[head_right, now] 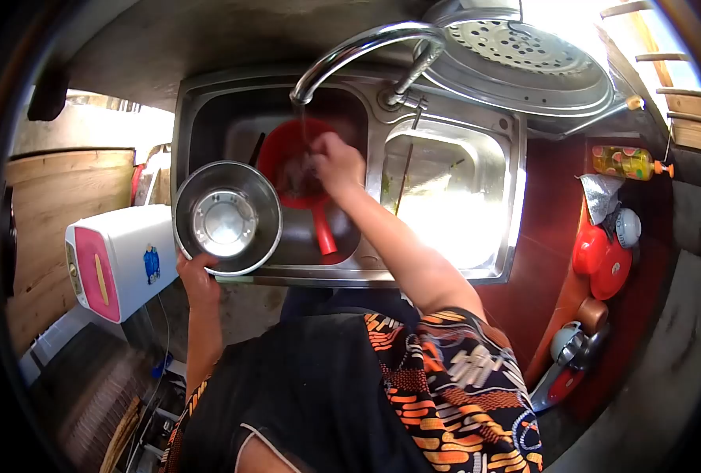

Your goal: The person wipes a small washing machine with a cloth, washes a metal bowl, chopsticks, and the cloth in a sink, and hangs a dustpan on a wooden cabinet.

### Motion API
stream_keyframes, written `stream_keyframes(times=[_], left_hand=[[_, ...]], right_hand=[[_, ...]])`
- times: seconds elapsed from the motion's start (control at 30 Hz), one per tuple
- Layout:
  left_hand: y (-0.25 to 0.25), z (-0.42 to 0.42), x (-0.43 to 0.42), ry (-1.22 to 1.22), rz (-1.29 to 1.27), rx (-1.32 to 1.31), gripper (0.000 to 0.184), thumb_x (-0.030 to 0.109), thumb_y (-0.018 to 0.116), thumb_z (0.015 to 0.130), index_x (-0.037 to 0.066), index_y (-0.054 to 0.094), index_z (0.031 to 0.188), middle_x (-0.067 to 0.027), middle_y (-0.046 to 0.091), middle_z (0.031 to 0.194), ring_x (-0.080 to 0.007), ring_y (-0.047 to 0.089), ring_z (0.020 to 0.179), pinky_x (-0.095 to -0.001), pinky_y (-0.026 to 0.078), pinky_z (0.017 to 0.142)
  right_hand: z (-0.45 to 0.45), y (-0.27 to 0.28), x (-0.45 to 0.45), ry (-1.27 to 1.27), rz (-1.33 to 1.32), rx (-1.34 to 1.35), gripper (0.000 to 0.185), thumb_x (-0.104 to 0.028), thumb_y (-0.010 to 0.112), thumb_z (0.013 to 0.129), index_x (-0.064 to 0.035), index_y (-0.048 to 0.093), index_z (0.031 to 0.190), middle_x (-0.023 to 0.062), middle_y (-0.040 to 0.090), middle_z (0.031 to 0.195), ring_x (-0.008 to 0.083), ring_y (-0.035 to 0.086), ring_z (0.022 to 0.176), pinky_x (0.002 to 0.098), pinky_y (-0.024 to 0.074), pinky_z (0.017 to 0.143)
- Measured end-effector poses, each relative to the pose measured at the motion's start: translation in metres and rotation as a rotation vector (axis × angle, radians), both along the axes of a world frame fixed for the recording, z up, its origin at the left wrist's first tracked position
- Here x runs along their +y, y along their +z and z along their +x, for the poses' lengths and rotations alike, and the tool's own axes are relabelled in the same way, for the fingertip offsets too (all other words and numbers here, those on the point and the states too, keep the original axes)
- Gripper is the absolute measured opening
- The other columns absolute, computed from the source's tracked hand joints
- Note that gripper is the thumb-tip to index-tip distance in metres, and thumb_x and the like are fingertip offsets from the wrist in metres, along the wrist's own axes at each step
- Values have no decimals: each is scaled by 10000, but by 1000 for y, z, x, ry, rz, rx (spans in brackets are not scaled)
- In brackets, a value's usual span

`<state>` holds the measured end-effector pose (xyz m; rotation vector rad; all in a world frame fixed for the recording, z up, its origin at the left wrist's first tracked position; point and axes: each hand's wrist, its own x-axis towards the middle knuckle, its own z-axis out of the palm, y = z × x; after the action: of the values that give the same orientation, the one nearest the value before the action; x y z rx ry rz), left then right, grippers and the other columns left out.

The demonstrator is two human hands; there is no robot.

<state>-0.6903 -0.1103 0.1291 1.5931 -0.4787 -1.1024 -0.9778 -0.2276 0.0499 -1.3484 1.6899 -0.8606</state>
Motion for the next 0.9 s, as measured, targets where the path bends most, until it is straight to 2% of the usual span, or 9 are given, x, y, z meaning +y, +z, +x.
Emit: stream_keyframes(times=[0.07, 0.13, 0.23, 0.3, 0.33, 0.43, 0.53, 0.67, 0.9], left_hand=[[-4, 5, 1, -136, 2, 16, 514, -129, 522, 609, 14, 576, 1099, -28, 609, 921, -141, 571, 782, -253, 457, 657], [23, -17, -7, -190, 81, 162, 407, -116, 533, 615, 2, 587, 1000, -34, 607, 881, -133, 575, 768, -250, 461, 657], [40, -64, -23, -312, 152, 200, 614, -136, 510, 600, -14, 564, 1199, -55, 629, 989, -159, 613, 853, -257, 496, 693], [40, -93, -31, -443, 98, 238, 750, -133, 520, 584, -12, 499, 1323, -83, 617, 1125, -177, 615, 955, -256, 511, 742], [45, -110, -37, -521, 124, 240, 774, -130, 518, 584, -10, 480, 1347, -82, 609, 1147, -180, 608, 987, -259, 503, 785], [57, -161, -49, -697, 79, 216, 845, -120, 509, 583, -6, 416, 1416, -80, 573, 1226, -179, 559, 1108, -268, 454, 923], [50, -196, -58, -802, 74, 206, 872, -124, 492, 593, -2, 376, 1449, -92, 525, 1309, -188, 516, 1175, -267, 425, 962], [38, -239, -60, -820, 5, 184, 869, -104, 490, 583, -8, 380, 1439, -110, 528, 1299, -210, 521, 1173, -270, 437, 946], [-2, -281, -72, -858, 15, -25, 829, -102, 529, 655, -5, 334, 1455, -195, 506, 1339, -276, 534, 1198, -336, 424, 1012]], right_hand=[[-51, 8, 26, -202, -206, 195, 100, -86, 651, 801, -63, 638, 897, 84, 687, 806, 175, 665, 725, 326, 514, 656], [-133, -57, 46, -511, 25, 107, 114, -99, 605, 835, -116, 664, 931, 67, 686, 868, 221, 662, 788, 352, 519, 692], [-200, -141, 106, -321, -121, -85, 150, -143, 563, 883, -146, 667, 990, 71, 663, 1023, 282, 642, 917, 399, 517, 766], [-200, -150, 130, -24, -320, 260, 210, -133, 558, 881, -140, 633, 1078, 74, 636, 1021, 254, 612, 877, 378, 512, 739], [-192, -134, 138, 103, -318, 652, 277, -119, 560, 872, -136, 601, 1145, 73, 622, 980, 229, 596, 801, 357, 513, 696], [-214, -110, 137, 39, -19, 772, 354, -140, 570, 864, -149, 561, 1218, 77, 612, 909, 222, 579, 743, 369, 508, 708], [-226, -77, 140, -408, 573, 156, 206, -204, 521, 921, -94, 576, 1086, 120, 615, 869, 268, 611, 902, 399, 460, 807], [-250, -30, 157, -342, 296, 433, 208, -249, 530, 908, -93, 619, 1015, 124, 621, 898, 265, 606, 916, 416, 459, 802], [-270, -73, 164, -31, 293, 929, 206, -213, 510, 906, -87, 648, 993, 122, 639, 971, 281, 611, 913, 411, 479, 805]])
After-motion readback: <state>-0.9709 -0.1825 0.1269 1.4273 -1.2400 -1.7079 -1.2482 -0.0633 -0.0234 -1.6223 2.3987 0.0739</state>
